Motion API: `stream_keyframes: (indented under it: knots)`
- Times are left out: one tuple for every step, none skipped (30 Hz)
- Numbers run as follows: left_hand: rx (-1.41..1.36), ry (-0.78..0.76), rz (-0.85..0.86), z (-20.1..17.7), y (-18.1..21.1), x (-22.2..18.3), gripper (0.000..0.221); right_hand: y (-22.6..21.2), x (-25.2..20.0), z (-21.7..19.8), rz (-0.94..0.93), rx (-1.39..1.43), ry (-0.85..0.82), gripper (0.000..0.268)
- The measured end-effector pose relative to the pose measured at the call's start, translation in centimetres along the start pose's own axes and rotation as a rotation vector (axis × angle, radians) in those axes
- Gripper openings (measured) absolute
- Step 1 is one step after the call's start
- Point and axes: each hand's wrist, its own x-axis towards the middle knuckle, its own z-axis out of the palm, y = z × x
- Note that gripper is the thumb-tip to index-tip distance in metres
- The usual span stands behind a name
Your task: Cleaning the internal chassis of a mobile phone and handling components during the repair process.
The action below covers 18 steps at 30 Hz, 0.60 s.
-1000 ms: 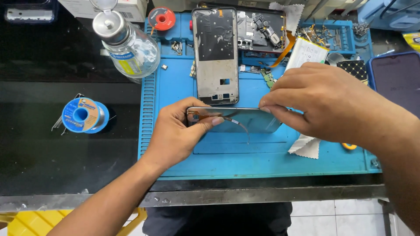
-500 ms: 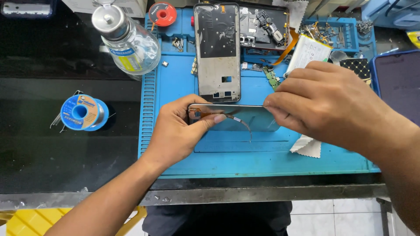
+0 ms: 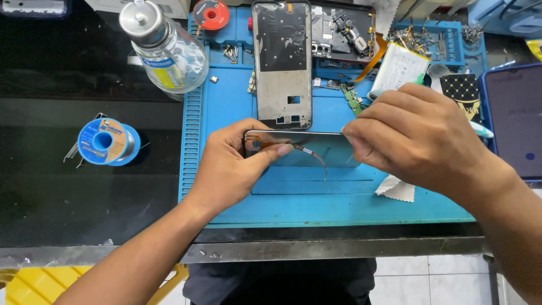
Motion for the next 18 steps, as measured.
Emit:
stream_keyframes:
  knots:
    - [-0.009, 0.000, 0.002, 0.0, 0.0, 0.0, 0.007, 0.1, -0.1, 0.1, 0.017, 0.029, 0.008, 0.012]
    - [-0.018, -0.001, 0.004, 0.0, -0.1, 0.0, 0.007, 0.1, -0.2, 0.3, 0.034, 0.059, 0.017, 0.010]
    - [-0.018, 0.000, 0.003, 0.0, -0.2, 0.0, 0.007, 0.1, -0.3, 0.3, 0.034, 0.060, 0.017, 0.010]
    - [-0.014, 0.001, 0.006, 0.0, -0.2, 0.0, 0.008, 0.2, -0.4, 0.3, 0.058, 0.093, 0.017, 0.010]
    - [-0.011, 0.004, 0.008, 0.0, -0.3, 0.1, 0.008, 0.2, -0.4, 0.4, 0.082, 0.126, 0.017, 0.009]
    - [-0.011, 0.004, 0.008, 0.0, -0.3, 0.1, 0.008, 0.4, -0.7, 0.5, 0.081, 0.126, 0.016, 0.009]
    - [-0.009, 0.007, -0.001, 0.0, -0.3, 0.1, 0.008, 0.5, -0.9, 0.6, 0.117, 0.167, 0.029, 0.009]
    - [-0.006, 0.009, -0.009, 0.0, -0.3, 0.0, 0.008, 0.6, -1.2, 0.7, 0.153, 0.208, 0.042, 0.011]
    - [-0.006, 0.009, -0.010, 0.0, -0.3, 0.0, 0.008, 0.7, -1.3, 0.8, 0.153, 0.208, 0.042, 0.011]
    - [-0.002, 0.009, -0.011, -0.1, -0.3, 0.0, 0.008, 0.8, -1.5, 0.9, 0.177, 0.256, 0.055, 0.010]
    - [0.001, 0.008, -0.010, 0.0, -0.2, 0.0, 0.008, 1.0, -1.6, 0.9, 0.203, 0.301, 0.067, 0.009]
    - [0.001, 0.006, -0.010, 0.0, -0.2, 0.0, 0.008, 1.1, -1.9, 0.9, 0.203, 0.300, 0.067, 0.009]
    - [-0.014, -0.001, 0.004, 0.0, -0.2, 0.0, 0.009, 1.1, -2.1, 0.9, 0.249, 0.327, 0.070, 0.010]
    - [-0.028, -0.008, 0.018, -0.1, -0.3, 0.0, 0.009, 1.2, -2.3, 0.9, 0.294, 0.354, 0.072, 0.010]
    - [-0.028, -0.008, 0.018, -0.1, -0.3, 0.0, 0.009, 1.2, -2.9, 0.8, 0.294, 0.354, 0.072, 0.010]
    - [-0.013, -0.002, 0.008, -0.1, -0.3, 0.0, 0.009, 1.2, -3.5, 0.7, 0.402, 0.367, 0.040, 0.008]
    - [0.003, 0.002, -0.003, -0.1, -0.4, 0.0, 0.008, 1.1, -4.1, 0.6, 0.512, 0.379, 0.007, 0.012]
    - [0.002, 0.001, -0.003, -0.1, -0.3, 0.0, 0.008, 1.2, -4.5, 0.7, 0.513, 0.378, 0.006, 0.012]
